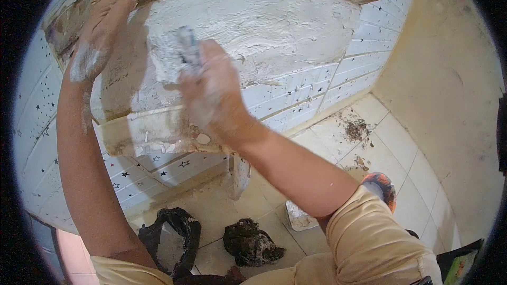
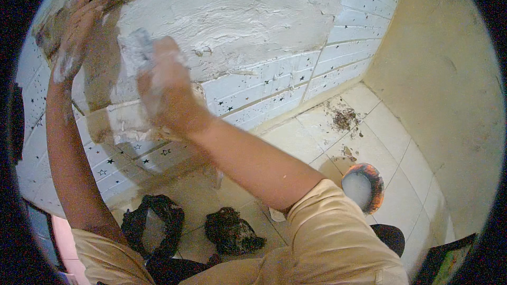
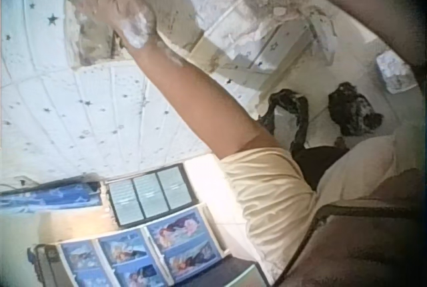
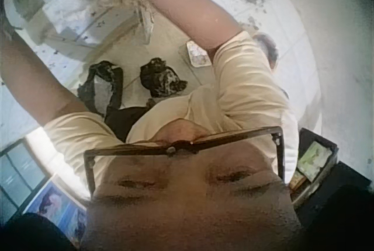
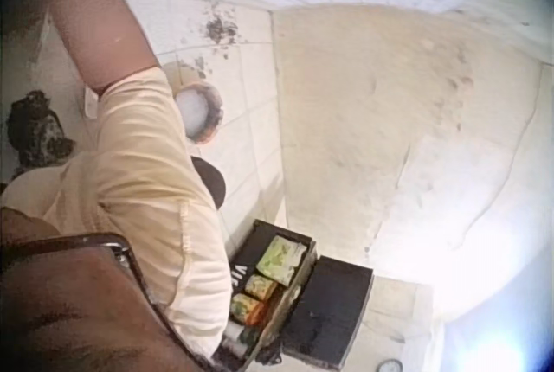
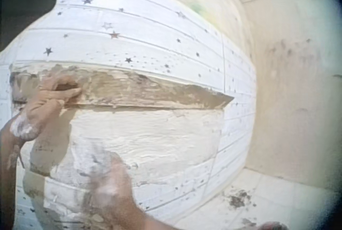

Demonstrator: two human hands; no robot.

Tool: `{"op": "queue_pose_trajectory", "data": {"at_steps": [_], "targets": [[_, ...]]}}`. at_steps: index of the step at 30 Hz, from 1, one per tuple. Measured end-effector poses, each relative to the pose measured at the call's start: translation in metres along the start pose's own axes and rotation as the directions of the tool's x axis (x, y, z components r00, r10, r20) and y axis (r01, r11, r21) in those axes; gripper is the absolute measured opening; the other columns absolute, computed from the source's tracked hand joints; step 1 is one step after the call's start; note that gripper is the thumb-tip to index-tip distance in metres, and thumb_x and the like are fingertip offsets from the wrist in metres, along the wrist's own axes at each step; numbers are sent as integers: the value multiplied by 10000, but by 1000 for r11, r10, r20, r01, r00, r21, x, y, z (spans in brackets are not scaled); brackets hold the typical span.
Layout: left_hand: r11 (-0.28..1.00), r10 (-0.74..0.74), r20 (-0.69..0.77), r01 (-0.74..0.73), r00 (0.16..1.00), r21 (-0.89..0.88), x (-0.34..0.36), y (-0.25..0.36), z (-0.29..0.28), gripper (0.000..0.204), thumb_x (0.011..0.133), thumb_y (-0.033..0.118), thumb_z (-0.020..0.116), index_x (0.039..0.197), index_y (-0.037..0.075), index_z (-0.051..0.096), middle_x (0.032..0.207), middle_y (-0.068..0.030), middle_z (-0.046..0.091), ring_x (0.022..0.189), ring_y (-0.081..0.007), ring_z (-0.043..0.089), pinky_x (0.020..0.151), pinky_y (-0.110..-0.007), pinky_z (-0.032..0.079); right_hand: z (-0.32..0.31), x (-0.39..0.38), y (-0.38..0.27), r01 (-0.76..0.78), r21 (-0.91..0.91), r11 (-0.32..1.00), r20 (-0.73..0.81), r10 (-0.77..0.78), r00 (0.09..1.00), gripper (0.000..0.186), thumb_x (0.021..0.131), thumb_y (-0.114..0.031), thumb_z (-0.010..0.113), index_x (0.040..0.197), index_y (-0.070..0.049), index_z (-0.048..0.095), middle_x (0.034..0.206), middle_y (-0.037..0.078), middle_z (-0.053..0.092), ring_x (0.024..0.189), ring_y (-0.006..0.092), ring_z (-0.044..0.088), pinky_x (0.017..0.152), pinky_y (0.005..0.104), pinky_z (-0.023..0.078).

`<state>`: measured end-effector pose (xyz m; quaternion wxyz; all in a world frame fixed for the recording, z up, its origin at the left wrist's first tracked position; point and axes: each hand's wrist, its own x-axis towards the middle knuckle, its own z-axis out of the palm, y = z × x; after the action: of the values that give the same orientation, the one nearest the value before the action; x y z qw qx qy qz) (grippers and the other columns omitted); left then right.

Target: The person applies a white plaster-like substance to a wall section using a trowel. They repeatedly scoop the material from a container on the floor and spread it onto the wall surface, smoothing it out with the tool.

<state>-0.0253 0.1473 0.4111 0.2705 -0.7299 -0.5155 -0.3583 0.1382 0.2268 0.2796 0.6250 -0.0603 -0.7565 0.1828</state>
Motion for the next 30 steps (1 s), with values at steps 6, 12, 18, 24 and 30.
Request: {"op": "queue_pose_trajectory", "data": {"at_steps": [6, 12, 18, 24, 30], "targets": [[950, 72, 17, -74, 997, 303, 7, -16, 13, 549, 895, 423, 365, 1299, 84, 513, 1404, -102, 385, 1325, -262, 287, 1113, -380, 160, -62, 10, 121, -542, 372, 754, -5, 585, 811, 280, 745, 75, 544, 1018, 18, 570, 799, 59, 600, 640, 111, 547, 586, 267, 493], [984, -7, -66, 19, 998, 176, 10, -18, 27, 483, 896, 361, 406, 1272, 91, 545, 1380, -104, 413, 1318, -254, 293, 1112, -372, 164, -166, 30, 213, -506, -123, 854, -101, 496, 862, 192, 744, 6, 604, 936, -3, 601, 794, 45, 607, 654, 115, 536, 580, 252, 440], [981, 36, -66, -23, 997, 192, 6, -20, 19, 431, 885, 299, 449, 1241, 90, 575, 1368, -100, 427, 1309, -256, 297, 1108, -371, 176, -241, 40, 223, -581, -15, 814, -171, 570, 803, 151, 773, -19, 600, 923, 2, 611, 814, 56, 628, 663, 120, 557, 571, 257, 448], [968, 54, -130, -20, 990, 250, 7, -8, 32, 410, 844, 206, 488, 1224, 86, 587, 1335, -108, 459, 1276, -270, 346, 1097, -369, 178, -291, 42, 180, -529, -80, 845, -495, 427, 756, 140, 766, 8, 596, 901, 38, 579, 805, 94, 623, 660, 162, 598, 539, 285, 514], [949, 103, -123, -61, 987, 311, 7, -12, 30, 425, 825, 174, 483, 1229, 82, 580, 1324, -117, 466, 1277, -265, 352, 1102, -380, 145, -229, 38, 200, -420, -768, 484, -494, -29, 869, 257, 718, -143, 660, 841, 23, 507, 831, 195, 541, 774, 367, 557, 695, 456, 464]]}}
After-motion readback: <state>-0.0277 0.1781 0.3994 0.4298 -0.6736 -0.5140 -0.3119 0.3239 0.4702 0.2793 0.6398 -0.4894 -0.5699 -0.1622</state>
